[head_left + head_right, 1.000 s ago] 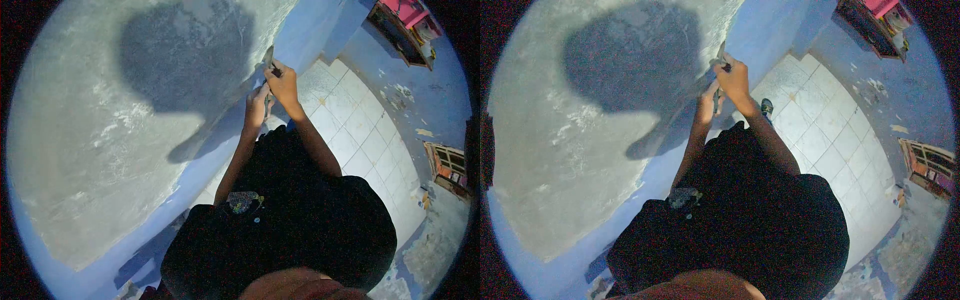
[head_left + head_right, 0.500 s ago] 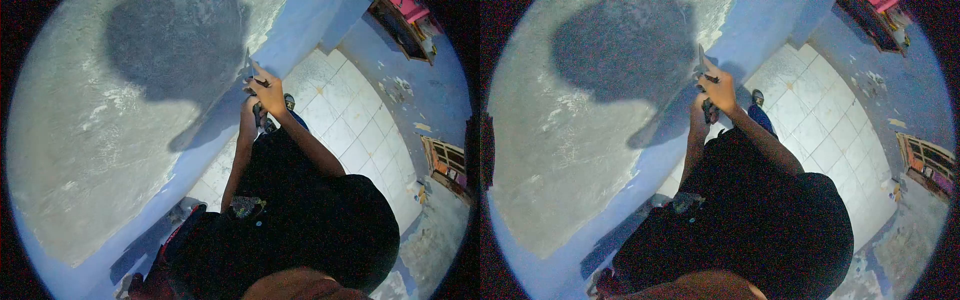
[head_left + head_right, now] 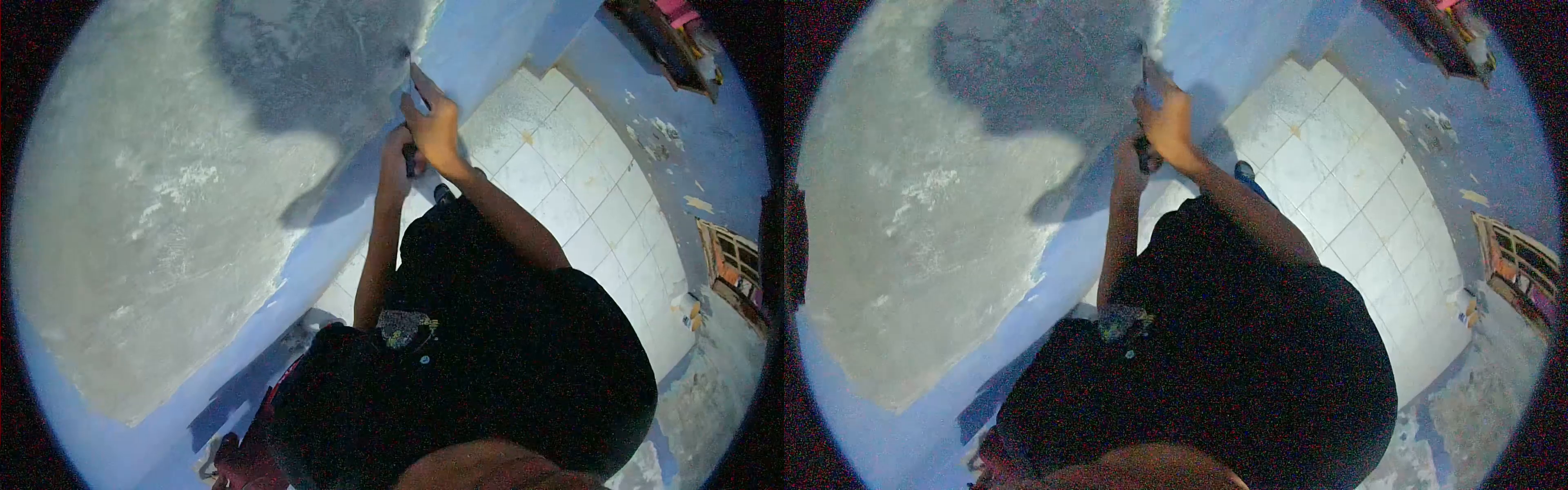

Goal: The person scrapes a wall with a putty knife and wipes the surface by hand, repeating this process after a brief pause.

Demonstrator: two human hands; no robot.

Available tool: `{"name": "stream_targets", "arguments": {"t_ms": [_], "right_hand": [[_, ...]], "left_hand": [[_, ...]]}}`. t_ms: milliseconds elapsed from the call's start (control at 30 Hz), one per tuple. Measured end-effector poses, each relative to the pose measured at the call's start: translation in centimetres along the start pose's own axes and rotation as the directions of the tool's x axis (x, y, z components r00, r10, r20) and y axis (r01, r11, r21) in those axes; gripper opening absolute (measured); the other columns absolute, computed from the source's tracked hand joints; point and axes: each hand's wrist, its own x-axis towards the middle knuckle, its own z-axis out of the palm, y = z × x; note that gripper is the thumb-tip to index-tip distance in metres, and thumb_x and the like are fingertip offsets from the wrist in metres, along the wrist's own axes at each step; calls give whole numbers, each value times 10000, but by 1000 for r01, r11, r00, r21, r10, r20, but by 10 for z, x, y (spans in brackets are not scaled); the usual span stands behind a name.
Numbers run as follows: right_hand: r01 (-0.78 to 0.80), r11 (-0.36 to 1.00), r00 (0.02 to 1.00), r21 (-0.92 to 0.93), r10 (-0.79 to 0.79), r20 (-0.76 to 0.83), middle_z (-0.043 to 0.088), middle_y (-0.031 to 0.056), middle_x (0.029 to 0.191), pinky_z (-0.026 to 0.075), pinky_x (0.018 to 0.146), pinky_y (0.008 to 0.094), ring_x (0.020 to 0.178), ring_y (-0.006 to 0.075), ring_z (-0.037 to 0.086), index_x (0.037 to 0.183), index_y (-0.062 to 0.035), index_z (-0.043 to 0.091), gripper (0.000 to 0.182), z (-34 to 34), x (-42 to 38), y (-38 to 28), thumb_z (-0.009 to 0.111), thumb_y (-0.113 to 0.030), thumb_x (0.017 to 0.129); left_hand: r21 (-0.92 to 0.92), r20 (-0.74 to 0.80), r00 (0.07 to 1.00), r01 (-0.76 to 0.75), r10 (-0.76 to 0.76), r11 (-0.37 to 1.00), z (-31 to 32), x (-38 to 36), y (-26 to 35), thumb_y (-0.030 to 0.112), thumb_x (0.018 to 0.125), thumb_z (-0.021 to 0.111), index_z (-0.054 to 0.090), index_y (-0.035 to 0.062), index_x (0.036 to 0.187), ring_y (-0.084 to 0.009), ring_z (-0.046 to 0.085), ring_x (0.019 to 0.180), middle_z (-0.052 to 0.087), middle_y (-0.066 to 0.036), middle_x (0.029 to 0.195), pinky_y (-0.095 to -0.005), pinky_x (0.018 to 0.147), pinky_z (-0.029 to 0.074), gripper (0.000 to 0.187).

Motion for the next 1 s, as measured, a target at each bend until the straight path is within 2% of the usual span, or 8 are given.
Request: {"name": "stream_targets", "arguments": {"t_ms": [133, 233, 467, 533, 633, 733, 833, 1000], "right_hand": [[85, 995, 995, -50, -87, -46, 538, 221, 1207, 418, 934, 340, 1132, 302, 526, 1239, 31, 483, 494, 1, 6, -6, 606, -63, 770], [68, 996, 998, -56, -69, -4, 525, 215, 1225, 419, 938, 339, 1142, 293, 517, 1243, 23, 485, 504, 2, 5, 8, 611, -88, 768], [48, 992, 996, -115, -39, 86, 515, 220, 1234, 445, 900, 331, 1133, 291, 522, 1246, 17, 483, 491, -8, 2, 22, 597, -107, 785], [-10, 999, 998, -40, 13, 67, 512, 225, 1235, 442, 904, 332, 1139, 295, 515, 1247, 15, 482, 483, -4, 1, 19, 589, -101, 791], [-11, 998, 1000, 64, 10, 8, 499, 233, 1243, 428, 922, 340, 1148, 306, 505, 1252, 20, 469, 473, -2, -1, 3, 567, -91, 804], [48, 998, 998, -36, -50, -39, 487, 241, 1250, 421, 933, 341, 1146, 316, 504, 1260, 28, 451, 485, 5, -3, 4, 571, -81, 803], [50, 990, 995, -135, -61, -77, 486, 242, 1246, 423, 934, 333, 1143, 320, 505, 1254, 43, 444, 500, 16, -4, 0, 593, -49, 786], [-31, 994, 993, -107, 18, -116, 512, 231, 1221, 423, 936, 333, 1133, 320, 514, 1226, 29, 483, 514, 27, -7, -8, 627, -2, 734]], "left_hand": [[-132, -181, 979, 69, -92, 989, 9, -3, 10, 296, 844, 431, 505, 73, 791, -113, 379, 366, 440, -3, 524, -248, 366, 325, 241], [-372, -24, 991, 114, -133, 921, 5, -3, 8, 362, 856, 400, 501, 57, 823, -135, 386, 359, 430, -21, 522, -264, 361, 341, 323], [-506, -85, 955, 204, -283, 838, 26, -5, 8, 424, 887, 389, 497, 93, 772, -125, 352, 341, 394, -1, 499, -254, 314, 306, 367], [-511, -34, 942, 269, -333, 816, 9, 1, 6, 435, 876, 392, 497, 63, 803, -152, 363, 344, 401, -34, 513, -268, 333, 322, 393], [-577, 231, 914, 405, -334, 709, -15, 6, 3, 414, 878, 420, 501, 72, 791, -132, 359, 339, 405, -16, 516, -254, 330, 326, 362], [-663, 417, 862, 506, -290, 552, -24, 8, 2, 382, 900, 415, 504, 77, 788, -106, 351, 335, 405, 7, 517, -237, 322, 307, 337], [-696, 333, 907, 420, -256, 583, -17, -1, 12, 362, 926, 400, 504, 79, 803, -90, 344, 335, 403, 18, 514, -227, 316, 306, 326], [-665, 642, 754, 639, -143, 386, -42, 13, 9, 320, 916, 416, 520, 57, 902, -92, 388, 361, 438, 2, 559, -248, 312, 316, 284]]}}
